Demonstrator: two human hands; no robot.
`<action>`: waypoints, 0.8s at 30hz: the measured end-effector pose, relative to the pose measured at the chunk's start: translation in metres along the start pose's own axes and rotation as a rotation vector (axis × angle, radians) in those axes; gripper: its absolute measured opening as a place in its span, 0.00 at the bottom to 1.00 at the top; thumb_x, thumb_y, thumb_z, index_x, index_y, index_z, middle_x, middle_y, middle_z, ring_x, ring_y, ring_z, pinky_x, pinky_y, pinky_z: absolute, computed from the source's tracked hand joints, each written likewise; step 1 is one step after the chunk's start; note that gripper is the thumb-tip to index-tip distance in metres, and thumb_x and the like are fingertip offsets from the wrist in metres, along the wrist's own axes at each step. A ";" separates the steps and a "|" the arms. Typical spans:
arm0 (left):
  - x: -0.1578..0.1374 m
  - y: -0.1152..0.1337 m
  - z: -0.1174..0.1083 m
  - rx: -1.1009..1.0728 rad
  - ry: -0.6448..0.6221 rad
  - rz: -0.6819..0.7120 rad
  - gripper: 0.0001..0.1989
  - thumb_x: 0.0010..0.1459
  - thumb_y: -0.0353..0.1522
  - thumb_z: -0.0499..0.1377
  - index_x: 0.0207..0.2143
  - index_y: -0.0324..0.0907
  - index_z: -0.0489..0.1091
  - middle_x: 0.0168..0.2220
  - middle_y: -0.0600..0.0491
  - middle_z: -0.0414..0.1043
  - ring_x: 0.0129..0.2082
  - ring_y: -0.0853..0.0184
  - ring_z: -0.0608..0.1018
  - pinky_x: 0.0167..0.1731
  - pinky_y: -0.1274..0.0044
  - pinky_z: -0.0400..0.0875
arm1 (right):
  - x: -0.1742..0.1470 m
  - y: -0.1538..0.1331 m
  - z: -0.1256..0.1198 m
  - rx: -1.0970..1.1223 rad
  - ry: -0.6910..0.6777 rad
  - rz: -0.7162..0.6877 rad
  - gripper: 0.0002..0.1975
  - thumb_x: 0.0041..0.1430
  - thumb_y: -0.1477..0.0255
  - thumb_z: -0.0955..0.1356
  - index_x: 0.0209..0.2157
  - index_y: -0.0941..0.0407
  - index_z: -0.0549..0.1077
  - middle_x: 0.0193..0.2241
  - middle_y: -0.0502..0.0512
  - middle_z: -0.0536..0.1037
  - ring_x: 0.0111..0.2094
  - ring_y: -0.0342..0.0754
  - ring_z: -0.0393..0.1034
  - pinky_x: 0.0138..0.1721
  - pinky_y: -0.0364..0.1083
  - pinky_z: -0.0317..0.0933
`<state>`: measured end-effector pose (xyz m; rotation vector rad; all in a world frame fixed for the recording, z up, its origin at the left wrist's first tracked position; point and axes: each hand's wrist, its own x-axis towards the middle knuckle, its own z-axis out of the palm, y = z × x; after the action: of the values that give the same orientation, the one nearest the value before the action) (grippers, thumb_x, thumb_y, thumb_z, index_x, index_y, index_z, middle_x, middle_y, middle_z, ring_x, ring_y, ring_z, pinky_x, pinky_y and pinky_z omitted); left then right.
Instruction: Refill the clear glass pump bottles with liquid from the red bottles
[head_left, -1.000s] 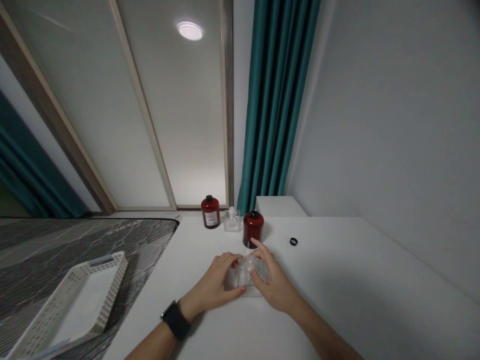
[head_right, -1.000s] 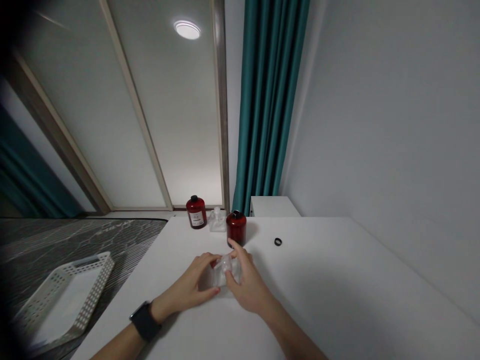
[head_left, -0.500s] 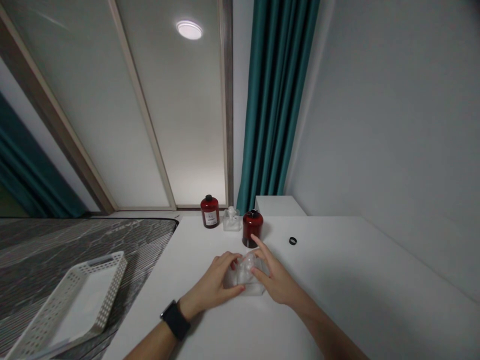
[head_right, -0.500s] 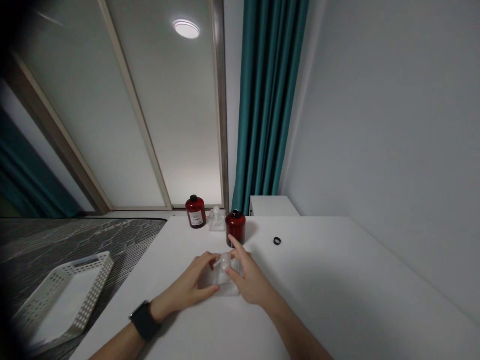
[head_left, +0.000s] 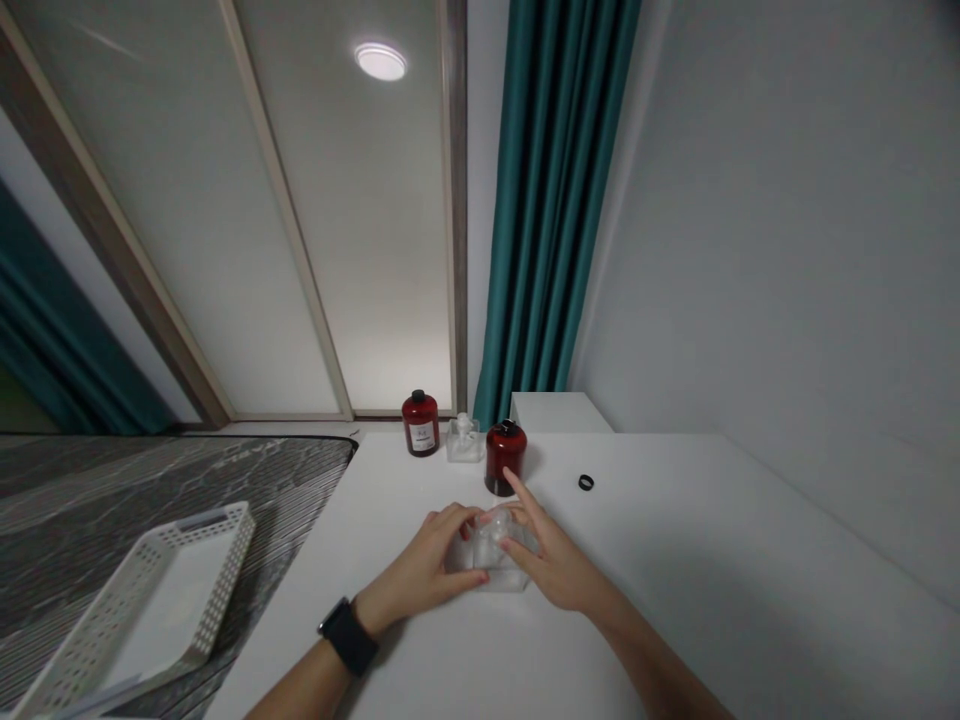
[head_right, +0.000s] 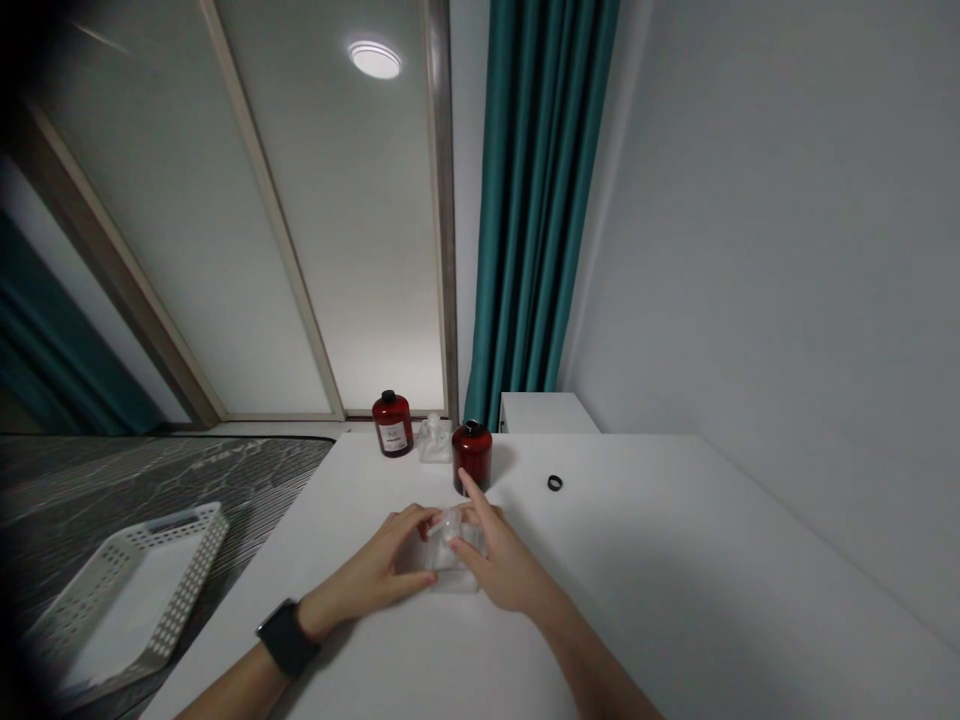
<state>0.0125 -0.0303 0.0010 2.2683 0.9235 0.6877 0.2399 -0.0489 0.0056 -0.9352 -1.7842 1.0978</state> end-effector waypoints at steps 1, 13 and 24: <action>0.000 -0.001 0.000 -0.005 -0.002 -0.003 0.30 0.59 0.45 0.62 0.60 0.45 0.59 0.50 0.47 0.67 0.46 0.59 0.71 0.50 0.65 0.65 | 0.000 -0.001 -0.002 0.009 -0.012 0.010 0.40 0.65 0.71 0.65 0.70 0.48 0.40 0.53 0.58 0.75 0.56 0.52 0.68 0.62 0.60 0.54; -0.003 -0.007 0.005 -0.083 -0.001 0.050 0.33 0.60 0.51 0.58 0.60 0.45 0.56 0.50 0.46 0.65 0.46 0.58 0.71 0.50 0.66 0.65 | -0.002 0.005 0.006 -0.053 0.077 -0.046 0.40 0.65 0.71 0.64 0.70 0.52 0.37 0.43 0.55 0.74 0.46 0.50 0.70 0.56 0.56 0.59; 0.003 -0.005 -0.010 0.199 0.203 -0.135 0.25 0.52 0.40 0.67 0.49 0.43 0.64 0.44 0.49 0.72 0.43 0.57 0.74 0.46 0.66 0.66 | 0.002 0.010 0.016 -0.195 0.282 -0.034 0.31 0.63 0.72 0.63 0.66 0.51 0.51 0.54 0.59 0.71 0.57 0.53 0.65 0.61 0.57 0.56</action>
<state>0.0054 -0.0223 0.0052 2.3108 1.2803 0.8072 0.2268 -0.0490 -0.0078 -1.1128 -1.6850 0.7384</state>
